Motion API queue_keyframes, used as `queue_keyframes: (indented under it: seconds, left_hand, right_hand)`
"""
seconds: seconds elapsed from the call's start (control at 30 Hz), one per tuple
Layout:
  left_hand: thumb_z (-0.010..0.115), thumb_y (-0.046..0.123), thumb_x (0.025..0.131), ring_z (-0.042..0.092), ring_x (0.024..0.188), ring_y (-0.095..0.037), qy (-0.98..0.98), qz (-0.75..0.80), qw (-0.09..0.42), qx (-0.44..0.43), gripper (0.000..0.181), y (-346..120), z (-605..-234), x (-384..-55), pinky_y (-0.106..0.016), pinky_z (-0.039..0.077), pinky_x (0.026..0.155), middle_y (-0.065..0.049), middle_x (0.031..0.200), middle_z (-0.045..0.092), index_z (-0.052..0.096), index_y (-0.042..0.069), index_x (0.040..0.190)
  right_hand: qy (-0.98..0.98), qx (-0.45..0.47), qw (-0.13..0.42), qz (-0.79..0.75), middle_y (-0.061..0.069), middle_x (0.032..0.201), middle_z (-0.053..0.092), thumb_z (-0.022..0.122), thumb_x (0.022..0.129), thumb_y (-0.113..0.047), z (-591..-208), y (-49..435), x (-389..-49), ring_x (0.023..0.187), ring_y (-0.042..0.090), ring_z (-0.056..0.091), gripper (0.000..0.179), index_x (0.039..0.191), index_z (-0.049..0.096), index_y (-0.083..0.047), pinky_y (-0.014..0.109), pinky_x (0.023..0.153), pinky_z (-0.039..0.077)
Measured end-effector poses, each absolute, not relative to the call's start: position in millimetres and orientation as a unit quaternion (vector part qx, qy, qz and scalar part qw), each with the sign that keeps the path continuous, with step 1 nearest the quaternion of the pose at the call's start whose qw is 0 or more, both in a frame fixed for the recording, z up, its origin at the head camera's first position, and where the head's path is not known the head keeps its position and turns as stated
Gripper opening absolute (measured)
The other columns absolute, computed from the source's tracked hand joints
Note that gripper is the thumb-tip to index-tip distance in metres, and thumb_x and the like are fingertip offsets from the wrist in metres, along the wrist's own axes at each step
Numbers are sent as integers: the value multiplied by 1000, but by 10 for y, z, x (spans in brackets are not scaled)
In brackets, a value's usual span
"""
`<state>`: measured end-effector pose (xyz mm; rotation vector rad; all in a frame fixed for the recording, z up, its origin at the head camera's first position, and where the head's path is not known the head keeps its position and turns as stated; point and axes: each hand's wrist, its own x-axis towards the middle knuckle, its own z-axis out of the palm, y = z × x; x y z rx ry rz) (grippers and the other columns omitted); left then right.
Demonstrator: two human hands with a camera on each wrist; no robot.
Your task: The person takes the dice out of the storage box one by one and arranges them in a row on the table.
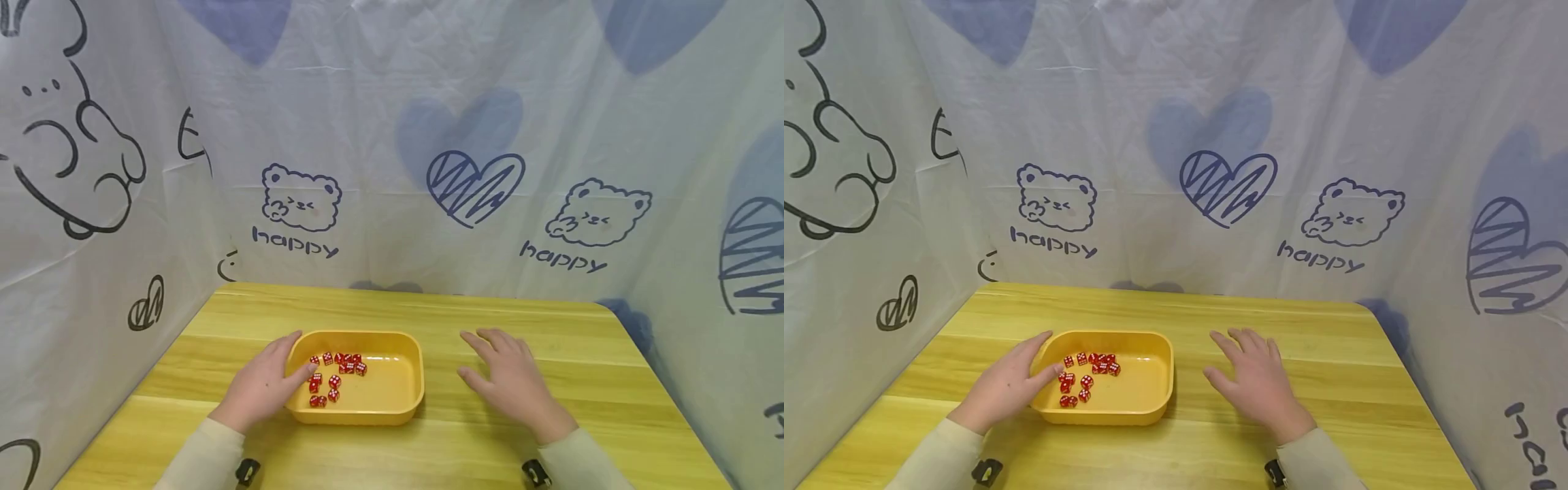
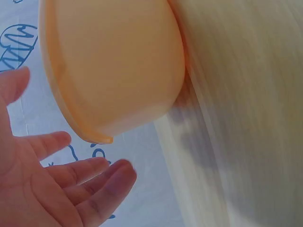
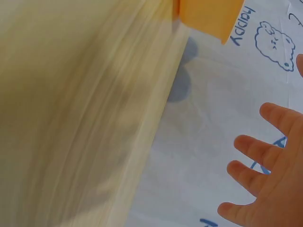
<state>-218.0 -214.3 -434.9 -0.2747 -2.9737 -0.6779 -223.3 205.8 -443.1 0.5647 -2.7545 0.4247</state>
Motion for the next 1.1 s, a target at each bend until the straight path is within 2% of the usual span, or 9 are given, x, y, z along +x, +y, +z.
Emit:
queue_keyframes:
  seconds: [0.1, 0.27, 0.37, 0.5, 0.67, 0.83, 0.93, 1.1]
  left_hand:
    - [46, 68, 98, 47, 132, -47, -964, -253, 20, -75, 89, -2158, -4347, -2201, -66, 39, 105, -27, 151, 42, 30, 4, 158]
    - [53, 59, 99, 57, 120, -44, -952, -304, -15, -40, 86, -2204, -4366, -2238, -62, 47, 98, -30, 145, 47, 26, 3, 159]
    - [54, 55, 100, 63, 109, -38, -946, -323, -27, -23, 84, -2234, -4383, -2268, -57, 53, 90, -28, 133, 57, 27, 1, 158]
    - [54, 51, 102, 63, 97, -27, -937, -346, -39, -7, 79, -2276, -4415, -2308, -47, 56, 81, -19, 118, 63, 29, -2, 156]
    - [54, 39, 104, 63, 96, -26, -920, -388, -58, 1, 69, -2317, -4466, -2343, -41, 58, 78, -20, 117, 61, 32, -4, 154]
    - [53, 26, 105, 62, 85, -26, -865, -493, -94, -1, 60, -2373, -4562, -2385, -35, 58, 66, -22, 114, 55, 32, -3, 154]
    - [52, 19, 105, 60, 77, -24, -816, -566, -116, 2, 58, -2432, -4647, -2416, -30, 56, 59, -22, 110, 52, 30, -1, 155]
    - [53, 16, 105, 60, 75, -20, -765, -631, -132, -3, 57, -2510, -4769, -2448, -27, 55, 57, -18, 104, 54, 30, 0, 155]
  right_hand:
    - [-952, 208, 150, 166, 13, 141, 54, 61, 97, -53, -4405, 1968, -2259, 132, 38, 46, 62, 150, 52, -21, 63, 113, 27]
    - [-946, 222, 145, 187, 9, 136, 58, 60, 97, -54, -4363, 1822, -2292, 128, 34, 49, 59, 147, 54, -23, 61, 112, 31]
    - [-942, 229, 143, 198, 8, 133, 60, 60, 97, -53, -4344, 1742, -2311, 126, 33, 51, 57, 146, 56, -23, 60, 110, 34]
    - [-939, 236, 135, 209, 6, 130, 61, 61, 97, -51, -4318, 1641, -2335, 122, 30, 53, 54, 144, 58, -23, 56, 107, 38]
    - [-937, 244, 117, 221, 2, 123, 62, 61, 98, -48, -4298, 1502, -2375, 116, 25, 55, 51, 143, 59, -24, 52, 102, 43]
    - [-933, 257, 91, 236, 0, 114, 63, 61, 98, -47, -4290, 1361, -2436, 104, 18, 55, 50, 142, 60, -23, 45, 92, 46]
    - [-929, 272, 78, 240, -2, 109, 62, 62, 98, -46, -4287, 1273, -2475, 101, 20, 56, 49, 141, 61, -23, 42, 89, 47]
    - [-926, 288, 64, 234, -6, 102, 60, 63, 98, -42, -4290, 1124, -2521, 97, 21, 56, 47, 141, 61, -24, 40, 85, 47]
